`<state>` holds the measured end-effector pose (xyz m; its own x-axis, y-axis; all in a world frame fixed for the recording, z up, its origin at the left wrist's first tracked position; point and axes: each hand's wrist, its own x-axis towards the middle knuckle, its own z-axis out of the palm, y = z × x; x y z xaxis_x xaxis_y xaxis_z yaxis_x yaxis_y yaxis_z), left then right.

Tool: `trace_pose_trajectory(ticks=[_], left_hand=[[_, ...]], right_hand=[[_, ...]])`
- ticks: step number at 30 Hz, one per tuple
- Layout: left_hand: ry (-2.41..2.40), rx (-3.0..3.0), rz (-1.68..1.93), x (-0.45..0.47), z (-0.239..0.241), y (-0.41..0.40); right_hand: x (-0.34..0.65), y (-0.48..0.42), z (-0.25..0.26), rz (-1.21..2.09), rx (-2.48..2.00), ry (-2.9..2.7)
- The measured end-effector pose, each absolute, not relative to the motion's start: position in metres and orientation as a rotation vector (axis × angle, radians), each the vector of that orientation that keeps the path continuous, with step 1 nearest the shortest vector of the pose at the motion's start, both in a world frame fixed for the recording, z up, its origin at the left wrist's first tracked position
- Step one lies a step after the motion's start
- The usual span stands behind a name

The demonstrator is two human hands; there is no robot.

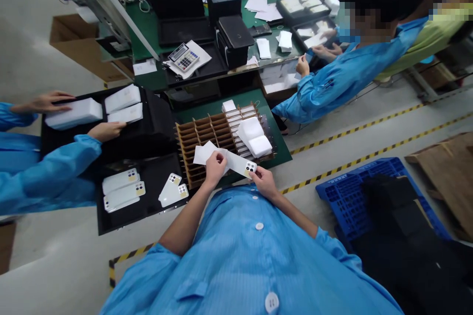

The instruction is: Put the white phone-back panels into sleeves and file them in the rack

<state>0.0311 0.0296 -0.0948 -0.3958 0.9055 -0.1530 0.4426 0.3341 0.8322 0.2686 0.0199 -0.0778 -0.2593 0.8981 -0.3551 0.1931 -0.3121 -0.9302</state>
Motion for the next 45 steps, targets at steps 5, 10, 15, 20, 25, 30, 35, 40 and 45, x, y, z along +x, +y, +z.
trace_pose_trajectory(ticks=[5,10,15,20,25,30,35,40,45], left_hand=[[1.979,1.361,0.876,0.045,-0.094,0.026],[2.012,1.452,0.817,0.035,-0.086,0.028],[2.026,1.386,0.828,0.016,-0.076,0.032],[2.003,1.350,0.902,0.014,-0.072,0.031],[1.984,1.389,0.917,0.022,-0.074,0.027],[1.907,1.460,0.912,0.042,-0.070,0.021],[1.817,1.539,0.888,0.060,-0.060,0.012],[1.728,1.603,0.837,0.067,-0.051,0.005],[1.653,1.710,0.751,0.070,-0.045,-0.001]], right_hand=[[0.263,0.032,-0.079,1.680,-1.442,-1.346],[0.258,0.037,-0.080,1.871,-1.370,-1.165],[0.257,0.036,-0.073,1.906,-1.330,-1.123],[0.255,0.041,-0.073,1.950,-1.290,-1.170],[0.257,0.051,-0.077,1.958,-1.286,-1.281],[0.248,0.052,-0.080,1.986,-1.231,-1.340],[0.239,0.052,-0.083,2.028,-1.129,-1.422],[0.237,0.054,-0.091,1.864,-1.218,-1.346],[0.230,0.054,-0.097,1.820,-1.172,-1.337]])
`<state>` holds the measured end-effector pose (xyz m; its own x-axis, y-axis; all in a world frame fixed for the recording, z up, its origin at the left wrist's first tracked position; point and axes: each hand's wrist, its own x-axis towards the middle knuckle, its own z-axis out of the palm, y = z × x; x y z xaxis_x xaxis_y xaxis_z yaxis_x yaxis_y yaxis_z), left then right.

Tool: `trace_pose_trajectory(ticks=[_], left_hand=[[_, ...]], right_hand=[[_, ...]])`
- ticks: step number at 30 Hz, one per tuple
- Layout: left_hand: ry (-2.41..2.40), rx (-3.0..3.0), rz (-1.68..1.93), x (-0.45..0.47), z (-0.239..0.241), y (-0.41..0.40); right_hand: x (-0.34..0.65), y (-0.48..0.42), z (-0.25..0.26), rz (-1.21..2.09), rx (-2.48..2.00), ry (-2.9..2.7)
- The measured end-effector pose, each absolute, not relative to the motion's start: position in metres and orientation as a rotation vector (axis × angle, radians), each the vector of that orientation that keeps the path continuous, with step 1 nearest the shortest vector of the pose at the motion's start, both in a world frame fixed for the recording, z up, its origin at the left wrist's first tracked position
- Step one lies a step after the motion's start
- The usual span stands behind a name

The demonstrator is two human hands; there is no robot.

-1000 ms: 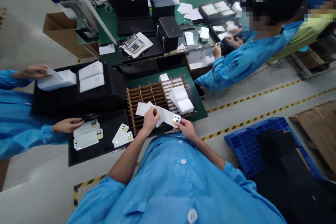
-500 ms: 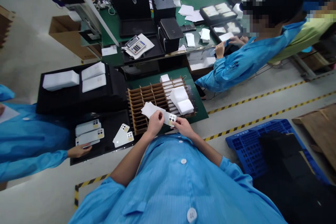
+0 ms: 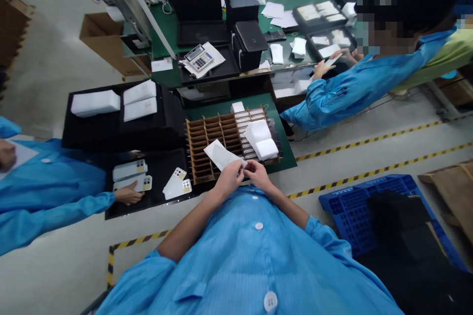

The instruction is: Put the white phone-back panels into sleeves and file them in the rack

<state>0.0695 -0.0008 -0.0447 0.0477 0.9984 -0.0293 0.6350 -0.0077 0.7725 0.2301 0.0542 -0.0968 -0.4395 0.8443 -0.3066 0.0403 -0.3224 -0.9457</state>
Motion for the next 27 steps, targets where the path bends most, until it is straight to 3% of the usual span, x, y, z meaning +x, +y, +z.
trace_pose_trajectory(ticks=[4,10,21,27], left_hand=[[1.649,1.762,0.710,0.070,-0.045,-0.011],[1.681,1.809,0.703,0.061,-0.050,-0.028],[1.628,1.901,0.688,0.029,-0.048,-0.051],[1.989,1.502,1.017,-0.046,-0.061,-0.074]], right_hand=[[0.224,0.056,-0.097,1.766,-1.150,-1.463],[0.207,0.051,-0.096,2.061,-1.122,-1.449],[0.183,0.035,-0.100,2.274,-1.198,-1.245],[0.171,0.020,-0.103,2.028,-1.472,-0.995]])
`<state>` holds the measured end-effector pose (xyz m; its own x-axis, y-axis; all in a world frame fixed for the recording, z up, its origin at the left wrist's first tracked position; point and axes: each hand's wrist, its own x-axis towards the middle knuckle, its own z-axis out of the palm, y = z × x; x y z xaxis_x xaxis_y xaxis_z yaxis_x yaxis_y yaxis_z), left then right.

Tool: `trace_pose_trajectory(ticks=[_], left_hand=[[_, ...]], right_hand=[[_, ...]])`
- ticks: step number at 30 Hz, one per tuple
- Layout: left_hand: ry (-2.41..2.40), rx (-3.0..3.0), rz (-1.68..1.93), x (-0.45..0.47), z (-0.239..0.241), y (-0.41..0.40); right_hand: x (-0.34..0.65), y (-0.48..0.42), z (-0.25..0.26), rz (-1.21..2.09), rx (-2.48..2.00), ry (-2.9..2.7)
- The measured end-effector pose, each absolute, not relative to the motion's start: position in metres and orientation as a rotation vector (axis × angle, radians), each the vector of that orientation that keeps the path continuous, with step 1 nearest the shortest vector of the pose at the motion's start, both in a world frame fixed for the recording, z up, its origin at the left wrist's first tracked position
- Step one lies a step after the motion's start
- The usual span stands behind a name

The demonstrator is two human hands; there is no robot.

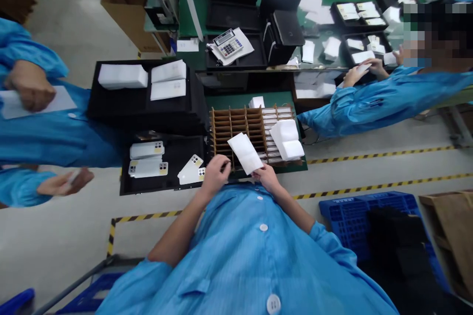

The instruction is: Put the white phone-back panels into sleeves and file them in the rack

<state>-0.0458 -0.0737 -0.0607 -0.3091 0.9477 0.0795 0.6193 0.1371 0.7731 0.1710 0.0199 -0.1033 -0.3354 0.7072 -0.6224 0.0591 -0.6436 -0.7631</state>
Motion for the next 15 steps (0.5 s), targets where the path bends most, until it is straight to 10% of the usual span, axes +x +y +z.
trace_pose_trajectory(ticks=[15], left_hand=[[2.047,1.413,0.044,-0.180,-0.205,-0.176]], right_hand=[[0.210,0.039,-0.085,1.636,-1.780,-1.448]])
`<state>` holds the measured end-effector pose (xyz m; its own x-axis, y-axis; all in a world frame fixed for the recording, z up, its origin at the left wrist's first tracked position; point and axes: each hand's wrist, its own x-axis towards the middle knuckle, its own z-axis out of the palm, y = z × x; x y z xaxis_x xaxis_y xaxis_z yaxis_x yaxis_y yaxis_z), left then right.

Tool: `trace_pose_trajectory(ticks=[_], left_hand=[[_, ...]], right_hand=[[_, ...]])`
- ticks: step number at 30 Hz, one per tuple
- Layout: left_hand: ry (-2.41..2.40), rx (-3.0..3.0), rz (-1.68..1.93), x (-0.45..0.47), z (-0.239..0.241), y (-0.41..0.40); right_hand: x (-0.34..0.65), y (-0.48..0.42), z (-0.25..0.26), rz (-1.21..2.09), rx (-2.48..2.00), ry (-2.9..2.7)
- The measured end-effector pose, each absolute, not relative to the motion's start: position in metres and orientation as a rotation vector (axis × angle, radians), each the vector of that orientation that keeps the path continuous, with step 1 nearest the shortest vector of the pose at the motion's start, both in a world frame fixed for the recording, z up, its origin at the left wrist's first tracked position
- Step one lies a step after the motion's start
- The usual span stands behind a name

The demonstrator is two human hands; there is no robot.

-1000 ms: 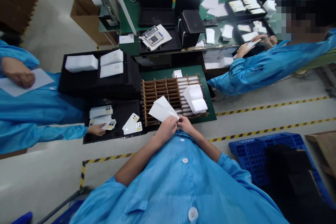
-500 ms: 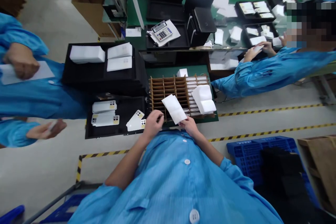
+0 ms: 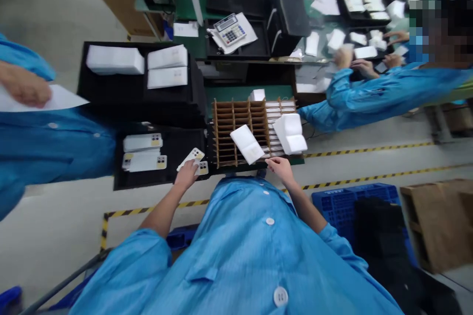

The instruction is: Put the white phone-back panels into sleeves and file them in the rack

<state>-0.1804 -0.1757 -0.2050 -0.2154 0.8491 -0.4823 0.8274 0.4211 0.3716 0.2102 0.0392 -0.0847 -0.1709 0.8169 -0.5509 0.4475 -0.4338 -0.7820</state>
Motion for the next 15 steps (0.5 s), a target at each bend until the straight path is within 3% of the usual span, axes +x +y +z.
trace_pose_trajectory(ticks=[7,15], left_hand=[[1.910,1.656,-0.182,-0.204,-0.244,-0.163],[1.953,1.408,-0.283,-0.189,-0.193,-0.145]], right_hand=[[0.274,0.069,-0.038,0.995,-1.732,-1.302],[0.252,0.057,-0.040,1.140,-1.620,-1.469]])
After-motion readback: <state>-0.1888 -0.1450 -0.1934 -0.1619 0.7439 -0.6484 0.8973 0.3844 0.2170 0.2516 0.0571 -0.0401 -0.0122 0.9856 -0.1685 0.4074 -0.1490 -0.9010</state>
